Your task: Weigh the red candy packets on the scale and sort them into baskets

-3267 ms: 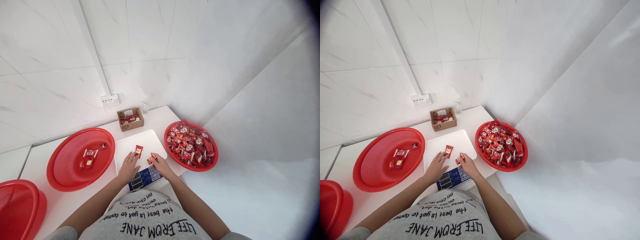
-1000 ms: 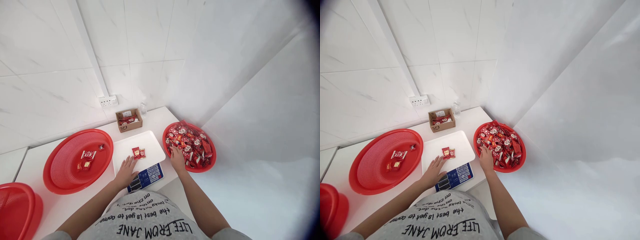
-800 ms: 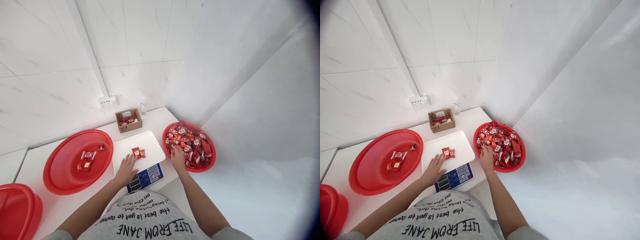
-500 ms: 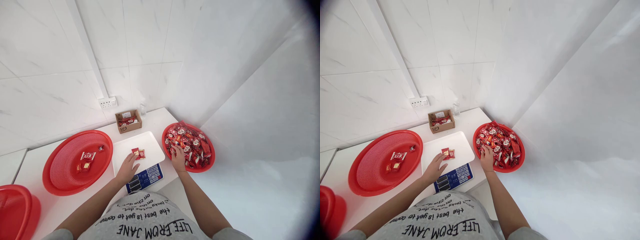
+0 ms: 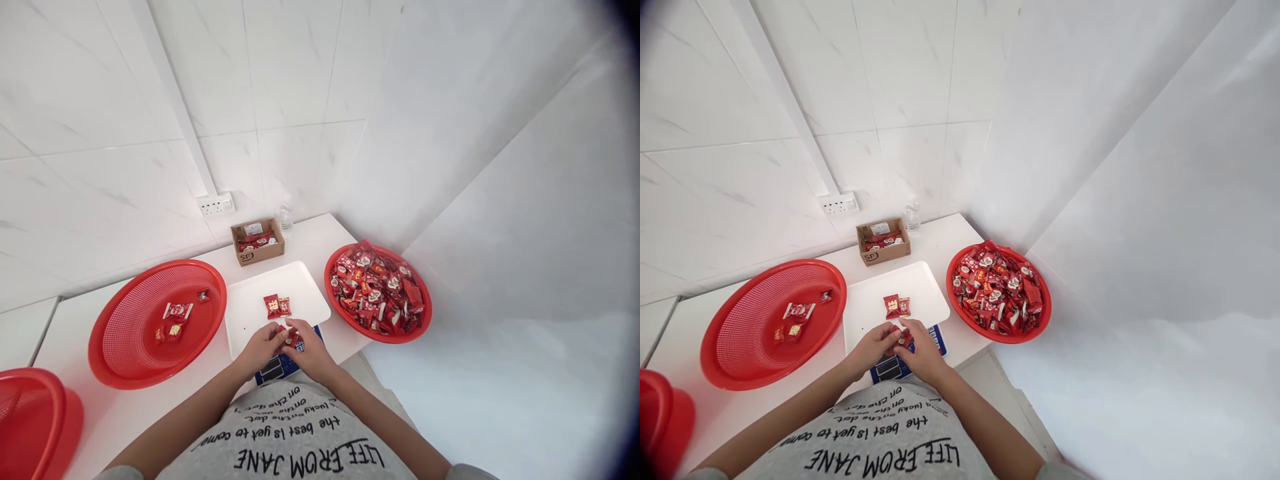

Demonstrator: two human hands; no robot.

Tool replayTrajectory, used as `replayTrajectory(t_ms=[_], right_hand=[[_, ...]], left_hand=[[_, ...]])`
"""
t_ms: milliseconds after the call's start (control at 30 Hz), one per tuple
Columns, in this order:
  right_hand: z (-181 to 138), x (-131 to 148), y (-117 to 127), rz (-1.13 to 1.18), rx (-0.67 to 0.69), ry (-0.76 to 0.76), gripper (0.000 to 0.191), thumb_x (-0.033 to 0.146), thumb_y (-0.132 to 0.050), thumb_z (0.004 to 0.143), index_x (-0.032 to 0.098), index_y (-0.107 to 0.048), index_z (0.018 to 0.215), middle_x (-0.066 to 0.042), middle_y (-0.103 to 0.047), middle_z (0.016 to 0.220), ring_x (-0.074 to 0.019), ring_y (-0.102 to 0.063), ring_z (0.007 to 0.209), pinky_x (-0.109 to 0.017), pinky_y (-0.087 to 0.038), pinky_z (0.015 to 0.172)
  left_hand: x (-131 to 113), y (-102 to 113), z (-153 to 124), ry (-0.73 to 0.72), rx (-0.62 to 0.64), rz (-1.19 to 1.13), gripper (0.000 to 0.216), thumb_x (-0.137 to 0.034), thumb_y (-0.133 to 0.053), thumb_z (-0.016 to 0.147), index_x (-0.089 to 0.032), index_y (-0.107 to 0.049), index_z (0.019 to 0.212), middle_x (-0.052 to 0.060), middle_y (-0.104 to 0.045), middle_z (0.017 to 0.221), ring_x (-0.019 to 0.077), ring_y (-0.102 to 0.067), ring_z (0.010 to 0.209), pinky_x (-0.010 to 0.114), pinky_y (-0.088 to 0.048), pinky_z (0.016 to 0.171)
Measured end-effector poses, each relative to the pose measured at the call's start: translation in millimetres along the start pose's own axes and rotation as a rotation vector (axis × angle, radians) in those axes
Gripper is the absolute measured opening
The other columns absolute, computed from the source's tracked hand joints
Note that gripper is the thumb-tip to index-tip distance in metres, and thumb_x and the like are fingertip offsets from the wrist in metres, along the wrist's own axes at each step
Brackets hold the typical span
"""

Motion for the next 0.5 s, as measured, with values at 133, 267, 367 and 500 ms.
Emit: replayTrajectory(t_ms=[133, 267, 367, 500], right_hand=[[0.2, -10.4, 1.8, 0.106, 0.056, -0.212, 0.029, 0.042, -0.044, 0.083, 0.017, -0.058, 0.09, -0.004, -0.062, 0.082, -0.015, -0.057, 0.076, -0.028, -0.046, 0.069], [1.6, -8.7, 3.6, 0.22, 0.108, -0.267, 0.04, 0.053, -0.039, 0.082, 0.018, -0.051, 0.066, 0.002, -0.055, 0.06, -0.0106, -0.05, 0.056, -0.024, -0.042, 0.057], [2.5, -5.9, 5.2, 0.317, 0.132, -0.32, 0.044, 0.06, -0.044, 0.077, 0.018, -0.047, 0.062, 0.003, -0.052, 0.055, -0.0095, -0.047, 0.052, -0.023, -0.04, 0.054], [0.0, -7.3, 3.2, 0.401, 0.174, -0.382, 0.046, 0.062, -0.047, 0.074, 0.018, -0.048, 0.063, 0.003, -0.053, 0.055, -0.0097, -0.047, 0.051, -0.023, -0.039, 0.053]], left_hand=[[-3.5, -0.1, -2.1, -0.027, 0.002, 0.005, 0.035, -0.053, -0.05, 0.074, -0.019, -0.044, 0.068, -0.006, -0.046, 0.058, 0.0095, -0.044, 0.056, 0.024, -0.037, 0.057], [-5.9, -3.9, -2.4, -0.042, 0.026, 0.046, 0.037, -0.055, -0.046, 0.076, -0.019, -0.044, 0.069, -0.005, -0.048, 0.058, 0.0103, -0.044, 0.055, 0.025, -0.036, 0.057], [-5.7, -5.9, -3.6, -0.017, 0.056, 0.06, 0.04, -0.056, -0.041, 0.079, -0.018, -0.044, 0.067, -0.006, -0.045, 0.054, 0.0102, -0.042, 0.053, 0.024, -0.035, 0.055], [-6.0, -6.0, -4.9, 0.001, 0.09, -0.027, 0.039, -0.055, -0.044, 0.078, -0.018, -0.043, 0.065, -0.007, -0.043, 0.052, 0.0094, -0.041, 0.051, 0.023, -0.033, 0.054]])
Point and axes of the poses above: each hand's wrist, its own z-axis towards the middle knuckle, its own y-axis out of the back of the hand, x = y × z, the point moved 3 cm from there along z, towards the middle knuckle
